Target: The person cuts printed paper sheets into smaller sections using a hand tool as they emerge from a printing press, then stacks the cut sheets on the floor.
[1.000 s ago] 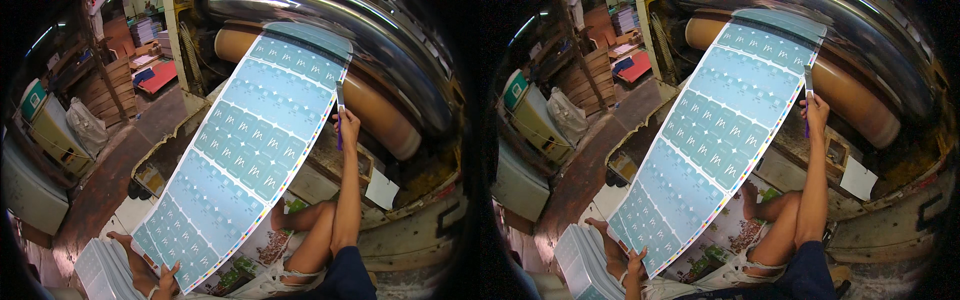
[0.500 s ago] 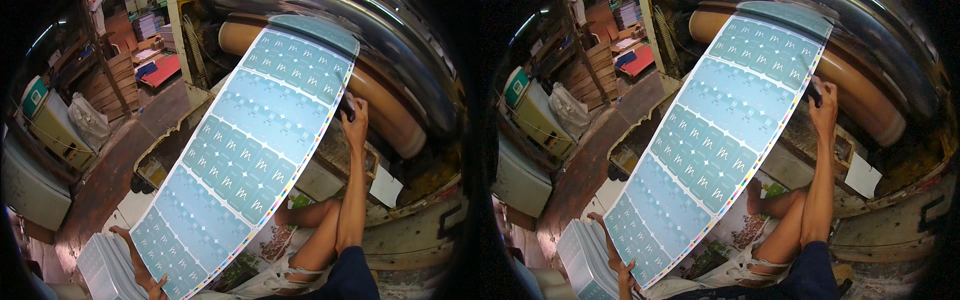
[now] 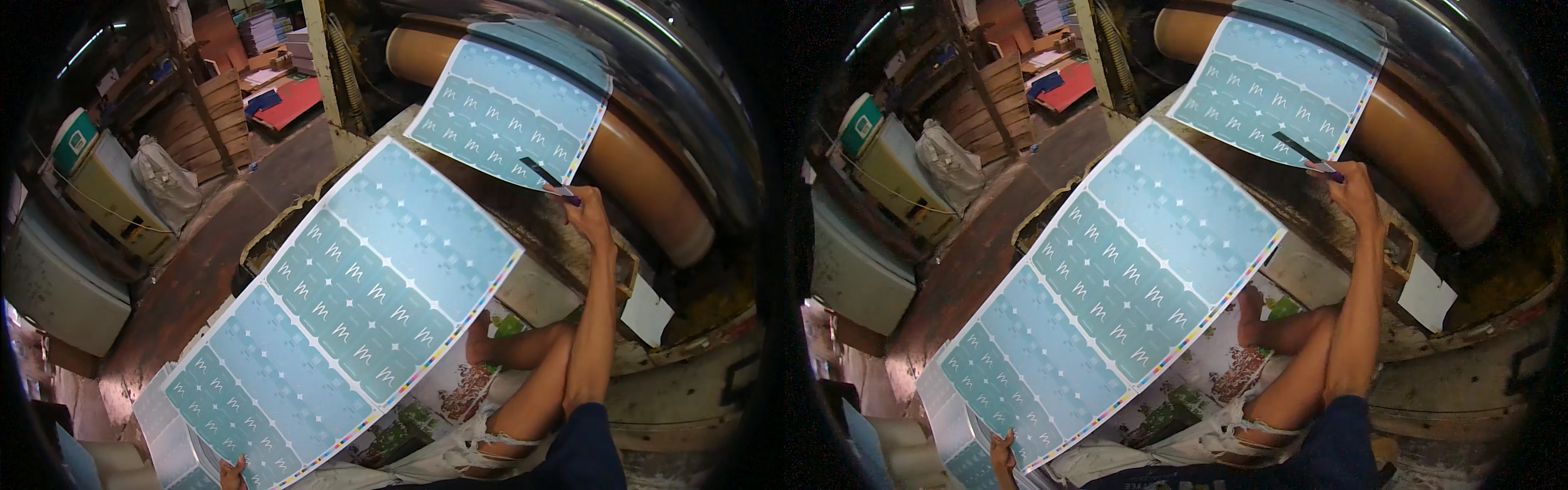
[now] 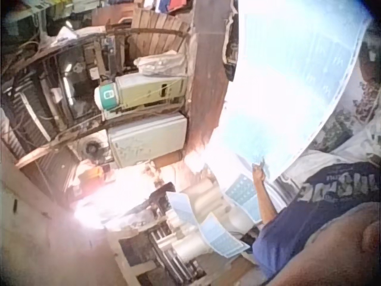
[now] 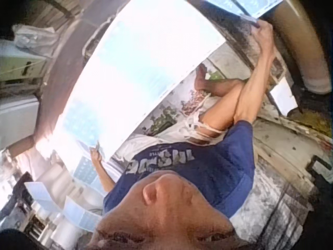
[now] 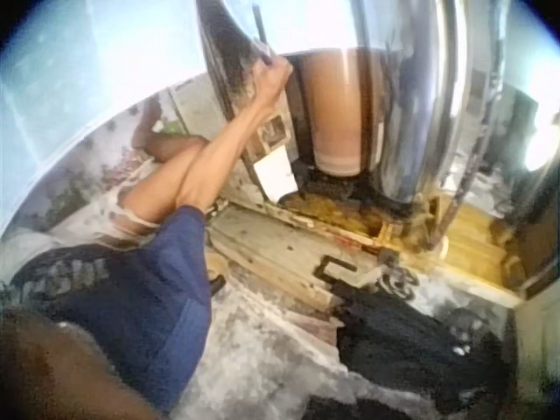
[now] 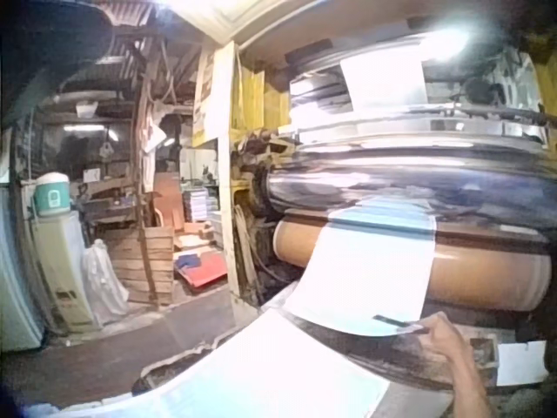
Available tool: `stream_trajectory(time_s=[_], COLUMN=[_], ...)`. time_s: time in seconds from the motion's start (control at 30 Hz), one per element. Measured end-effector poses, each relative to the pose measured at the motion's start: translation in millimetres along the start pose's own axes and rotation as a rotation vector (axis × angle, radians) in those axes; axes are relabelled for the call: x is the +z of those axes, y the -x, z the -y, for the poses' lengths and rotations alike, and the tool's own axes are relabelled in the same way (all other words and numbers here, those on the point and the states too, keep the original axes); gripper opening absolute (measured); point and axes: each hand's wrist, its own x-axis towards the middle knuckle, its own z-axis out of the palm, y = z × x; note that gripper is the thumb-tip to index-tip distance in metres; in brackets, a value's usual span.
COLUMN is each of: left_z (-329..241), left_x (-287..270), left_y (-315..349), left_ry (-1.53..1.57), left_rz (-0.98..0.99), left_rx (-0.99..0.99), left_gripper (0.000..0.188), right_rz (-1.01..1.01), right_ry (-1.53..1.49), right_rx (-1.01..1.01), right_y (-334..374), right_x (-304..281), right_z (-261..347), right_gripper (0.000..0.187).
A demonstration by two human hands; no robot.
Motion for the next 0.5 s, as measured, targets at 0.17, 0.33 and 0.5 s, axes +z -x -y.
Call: stream_trajectory(time_s=[0.17, 0.33, 0.5], left_z=[-20, -50, -44], left_x=[10, 57, 111], left_y=[3, -18, -39], left_ry=[-0.155, -0.11, -0.356], left_rz=[0.013, 0.117, 0.12], left_rx=[0.027, 0.123, 0.35], left_gripper=[0.035, 0.034, 0.053], right_rz=[0.048, 0.123, 0.205], right_ry=[0.008, -0.071, -0.108], right_rx=[-0.026, 0.113, 0.154], right_y=[-3, 3, -25], right_x=[9, 15, -10], right_z=[-3, 48, 69], right_gripper=[0.039, 0.032, 0.019])
